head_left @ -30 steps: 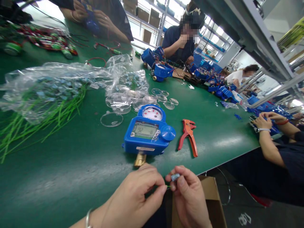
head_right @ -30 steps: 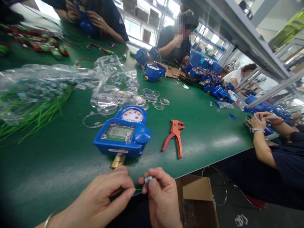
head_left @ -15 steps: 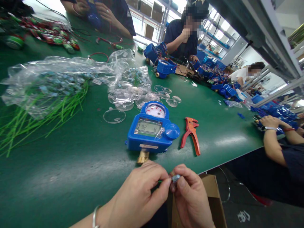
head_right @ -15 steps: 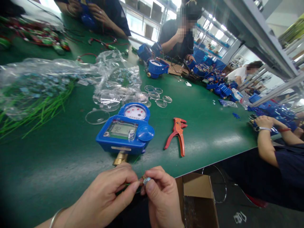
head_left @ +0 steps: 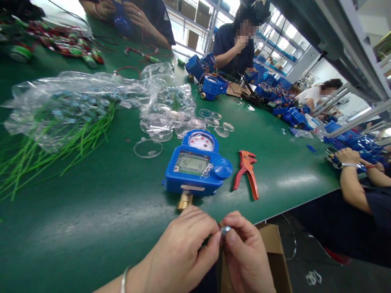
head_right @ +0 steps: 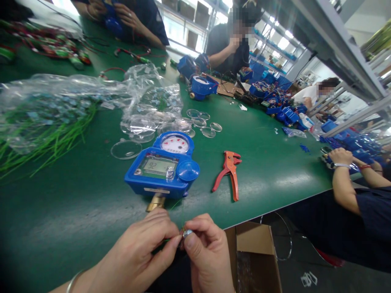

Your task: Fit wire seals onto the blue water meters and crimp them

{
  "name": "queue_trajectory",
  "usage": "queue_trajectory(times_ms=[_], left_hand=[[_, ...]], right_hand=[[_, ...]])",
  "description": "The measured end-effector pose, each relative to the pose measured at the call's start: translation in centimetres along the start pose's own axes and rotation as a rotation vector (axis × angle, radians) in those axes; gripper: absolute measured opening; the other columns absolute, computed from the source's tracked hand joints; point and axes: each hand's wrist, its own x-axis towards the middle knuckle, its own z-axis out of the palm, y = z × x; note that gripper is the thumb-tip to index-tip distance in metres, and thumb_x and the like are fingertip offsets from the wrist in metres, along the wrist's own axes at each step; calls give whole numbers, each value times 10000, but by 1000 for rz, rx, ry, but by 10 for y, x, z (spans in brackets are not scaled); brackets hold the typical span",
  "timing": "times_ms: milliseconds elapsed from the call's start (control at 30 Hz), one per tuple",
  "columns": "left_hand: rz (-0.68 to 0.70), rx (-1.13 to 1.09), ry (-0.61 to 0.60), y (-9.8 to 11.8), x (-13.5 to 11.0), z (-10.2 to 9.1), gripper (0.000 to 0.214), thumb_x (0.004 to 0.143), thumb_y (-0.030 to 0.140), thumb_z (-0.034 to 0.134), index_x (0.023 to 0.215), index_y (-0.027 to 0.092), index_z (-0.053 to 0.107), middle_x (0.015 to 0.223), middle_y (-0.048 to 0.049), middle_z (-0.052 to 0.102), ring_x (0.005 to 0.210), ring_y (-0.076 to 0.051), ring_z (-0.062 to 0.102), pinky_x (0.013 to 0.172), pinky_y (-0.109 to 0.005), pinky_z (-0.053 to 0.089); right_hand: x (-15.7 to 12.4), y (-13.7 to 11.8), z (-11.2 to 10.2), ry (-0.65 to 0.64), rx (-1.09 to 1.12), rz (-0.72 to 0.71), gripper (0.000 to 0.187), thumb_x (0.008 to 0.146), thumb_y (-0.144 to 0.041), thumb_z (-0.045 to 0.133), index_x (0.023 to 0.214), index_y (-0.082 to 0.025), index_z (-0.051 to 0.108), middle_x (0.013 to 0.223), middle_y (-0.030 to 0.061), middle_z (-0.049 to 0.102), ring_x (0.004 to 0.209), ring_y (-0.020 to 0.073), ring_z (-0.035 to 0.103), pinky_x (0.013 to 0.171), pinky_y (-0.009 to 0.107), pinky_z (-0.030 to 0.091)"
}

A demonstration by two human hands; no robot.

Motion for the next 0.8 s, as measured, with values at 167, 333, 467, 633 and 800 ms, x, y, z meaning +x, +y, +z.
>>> queue_trajectory(times_ms=[167, 333, 467, 633, 800], left_hand=[[-43, -35, -27, 1, -1, 1, 139, 919, 146, 323, 916, 199, 452, 867, -18, 535, 797, -166, 515, 750, -301, 407], [-48, -67, 46, -4, -8, 9, 132, 917, 156, 315, 1031, 208, 354, 922, -33, 501, 810, -154, 543, 725, -271, 462], [-106, -207, -64, -5, -10, 5, 210, 946, 222, 292, 1156, 227, 277, 952, -27, 520, 826, -145, 563, 764, -272, 471], [-238, -438, -184, -3, -7, -7, 150, 967, 304, 324, 1087, 268, 406, 925, 19, 562, 830, -127, 558, 735, -223, 450], [-325, -662, 18, -3, -7, -5, 126, 954, 346, 392, 969, 253, 475, 842, 41, 509, 774, -102, 504, 695, -169, 430]], right_hand=[[-1, 2, -1, 47, 65, 37, 386, 671, -234, 778, 1025, -269, 628, 829, -7, 643, 739, 71, 588, 685, 158, 468], [0, 5, 1, 63, 86, -11, 609, 563, -301, 840, 1096, -261, 550, 790, -12, 672, 650, 73, 608, 615, 146, 473], [-1, 4, 5, 71, 9, -56, 654, 530, -281, 851, 1095, -265, 521, 786, -16, 685, 675, 91, 637, 648, 160, 494], [-4, 1, 9, 56, -134, -164, 656, 546, -311, 834, 1104, -295, 491, 809, -27, 682, 675, 85, 638, 644, 148, 500], [-5, 7, 6, 15, -489, -421, 407, 752, -398, 680, 1106, -276, 522, 983, 32, 614, 777, 139, 628, 677, 249, 537]])
